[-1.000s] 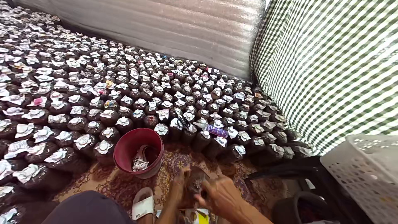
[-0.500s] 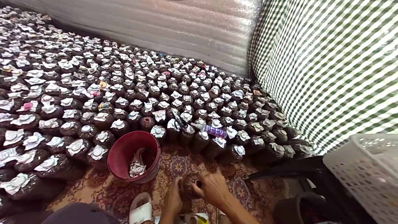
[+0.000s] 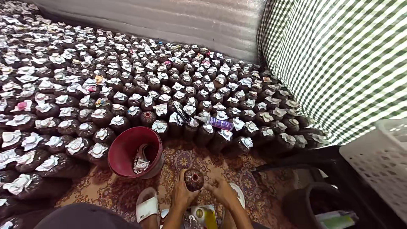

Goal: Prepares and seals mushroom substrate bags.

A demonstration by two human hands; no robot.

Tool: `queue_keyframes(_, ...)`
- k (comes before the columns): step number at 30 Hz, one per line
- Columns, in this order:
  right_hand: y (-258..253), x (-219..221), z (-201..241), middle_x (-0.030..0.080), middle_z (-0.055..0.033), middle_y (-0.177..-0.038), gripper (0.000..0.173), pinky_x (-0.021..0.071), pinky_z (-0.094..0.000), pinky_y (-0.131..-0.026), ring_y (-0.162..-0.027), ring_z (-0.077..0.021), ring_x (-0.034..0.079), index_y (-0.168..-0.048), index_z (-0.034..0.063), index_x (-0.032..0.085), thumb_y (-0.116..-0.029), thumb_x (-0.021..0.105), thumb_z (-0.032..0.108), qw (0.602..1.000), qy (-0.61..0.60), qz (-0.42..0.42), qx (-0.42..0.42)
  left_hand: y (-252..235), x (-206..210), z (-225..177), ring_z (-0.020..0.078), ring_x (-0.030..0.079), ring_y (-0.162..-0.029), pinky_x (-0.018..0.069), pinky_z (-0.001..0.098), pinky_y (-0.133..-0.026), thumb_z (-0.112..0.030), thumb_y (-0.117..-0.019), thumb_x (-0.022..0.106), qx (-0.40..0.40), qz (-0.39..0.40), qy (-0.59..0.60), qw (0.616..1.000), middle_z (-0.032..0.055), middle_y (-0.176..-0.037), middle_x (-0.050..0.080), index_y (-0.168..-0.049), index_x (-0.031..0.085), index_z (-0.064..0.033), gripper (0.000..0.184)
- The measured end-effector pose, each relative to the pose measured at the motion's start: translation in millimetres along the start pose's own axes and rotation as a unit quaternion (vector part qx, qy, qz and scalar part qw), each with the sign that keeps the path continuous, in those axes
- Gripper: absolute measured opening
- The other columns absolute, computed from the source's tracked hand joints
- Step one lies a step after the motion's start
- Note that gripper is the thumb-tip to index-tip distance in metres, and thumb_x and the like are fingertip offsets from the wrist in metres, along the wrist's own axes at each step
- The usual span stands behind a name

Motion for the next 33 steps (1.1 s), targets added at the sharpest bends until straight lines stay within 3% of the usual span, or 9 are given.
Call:
queue_keyframes(2, 9, 35, -38, 0.071, -0.0195, -0.111, 0.051, 0.056, -0.0577, -0.09, -0.099, -0.0358, 0.071, -0.122, 0.0061, 0.068, -0.0874, 0.078, 0.042, 0.998, 0.011, 0.049, 0.03, 2, 3, 1, 0.0258, 0.064, -0.123, 0.0539, 0.0438, -0.101, -0.045, -0.0623, 0.092, 0.011, -0.002, -0.012, 1.0, 0.0107, -0.148, 0.054, -0.153, 0.04, -0.0122, 0.11)
queue_keyframes(6, 21, 120, -63, 0.064, -0.0245, -0.132, 0.07, 0.0473, -0.0697, -0.098, -0.122, -0.0461, 0.061, -0.142, 0.0119, 0.058, -0.0818, 0.08, 0.041, 0.963, 0.187, 0.184, 0.059, 2, 6, 0, 0.0247, 0.057, -0.132, 0.0509, 0.041, -0.106, -0.045, -0.0645, 0.092, 0.018, 0.023, -0.021, 0.999, 0.0108, -0.156, 0.046, -0.155, 0.035, -0.012, 0.112)
queue_keyframes(11, 17, 169, -67, 0.065, -0.0247, -0.13, 0.076, 0.0524, -0.0653, -0.092, -0.118, -0.0443, 0.064, -0.144, 0.0056, 0.051, -0.081, 0.079, 0.038, 0.951, 0.255, 0.166, 0.047, 6, -4, -5, 0.0233, 0.05, -0.14, 0.0478, 0.0407, -0.11, -0.047, -0.0692, 0.09, 0.02, 0.075, -0.068, 0.995, 0.008, -0.165, 0.034, -0.162, 0.023, -0.0139, 0.119)
queue_keyframes(16, 7, 146, -72, 0.061, -0.0256, -0.136, 0.08, 0.048, -0.0665, -0.1, -0.125, -0.0449, 0.06, -0.15, 0.0102, 0.047, -0.0804, 0.083, 0.031, 0.957, 0.207, 0.203, -0.005, 10, -39, -11, 0.03, 0.047, -0.142, 0.0436, 0.0469, -0.114, -0.052, -0.0709, 0.089, -0.045, 0.154, -0.083, 0.984, 0.0149, -0.166, 0.029, -0.164, 0.011, -0.0086, 0.129)
queue_keyframes(19, 13, 114, -50, 0.059, -0.0239, -0.14, 0.083, 0.0439, -0.0663, -0.107, -0.129, -0.0427, 0.057, -0.153, 0.0146, 0.047, -0.0798, 0.085, 0.024, 0.961, 0.154, 0.221, -0.057, 15, -75, -15, 0.0369, 0.055, -0.133, 0.0441, 0.0567, -0.11, -0.055, -0.075, 0.085, -0.096, 0.229, -0.076, 0.966, 0.0221, -0.148, 0.052, -0.159, 0.028, -0.0065, 0.113)
queue_keyframes(24, 61, 31, 10, 0.069, -0.0139, -0.123, 0.075, 0.0528, -0.051, -0.103, -0.115, -0.0261, 0.067, -0.136, 0.0074, 0.058, -0.0709, 0.091, 0.026, 0.979, -0.042, 0.128, -0.155, 69, -107, -46, 0.0363, 0.061, -0.122, 0.0477, 0.0561, -0.105, -0.044, -0.0779, 0.087, -0.054, 0.345, -0.001, 0.937, 0.0225, -0.136, 0.061, -0.15, 0.045, -0.0023, 0.093)
queue_keyframes(27, 91, 4, 41, 0.068, -0.0139, -0.122, 0.081, 0.0536, -0.0504, -0.101, -0.114, -0.0266, 0.067, -0.136, 0.0048, 0.055, -0.0699, 0.089, 0.037, 0.978, -0.081, -0.054, -0.182, 92, -88, -82, 0.0197, 0.055, -0.134, 0.0464, 0.0387, -0.113, -0.042, -0.0769, 0.088, 0.037, 0.297, 0.199, 0.933, 0.0172, -0.148, 0.052, -0.157, 0.019, 0.0016, 0.114)
queue_keyframes(29, 108, -5, 50, 0.066, -0.0152, -0.123, 0.078, 0.0546, -0.0473, -0.098, -0.112, -0.0268, 0.066, -0.135, 0.0024, 0.055, -0.0694, 0.089, 0.027, 0.963, -0.11, -0.115, -0.217, 89, -76, -94, 0.0175, 0.053, -0.136, 0.0477, 0.0349, -0.112, -0.049, -0.0664, 0.093, 0.056, 0.21, 0.262, 0.94, 0.0189, -0.152, 0.045, -0.16, 0.009, 0.0014, 0.135)
queue_keyframes(33, 136, -32, 51, 0.066, -0.0083, -0.126, 0.059, 0.0649, -0.0364, -0.08, -0.096, -0.0184, 0.072, -0.131, 0.0025, 0.061, -0.0772, 0.083, 0.006, 0.913, -0.28, -0.007, -0.298, 77, -89, -102, 0.0117, 0.063, -0.121, 0.0541, 0.0309, -0.104, -0.045, -0.062, 0.097, 0.119, 0.127, 0.313, 0.934, 0.0097, -0.134, 0.062, -0.152, 0.03, 0.0021, 0.121)
Point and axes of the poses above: each hand's wrist, its own y-axis away from the middle knuckle, its own x-axis out of the palm, z = x × y, the point moved 5 cm from there along -y, towards the middle knuckle
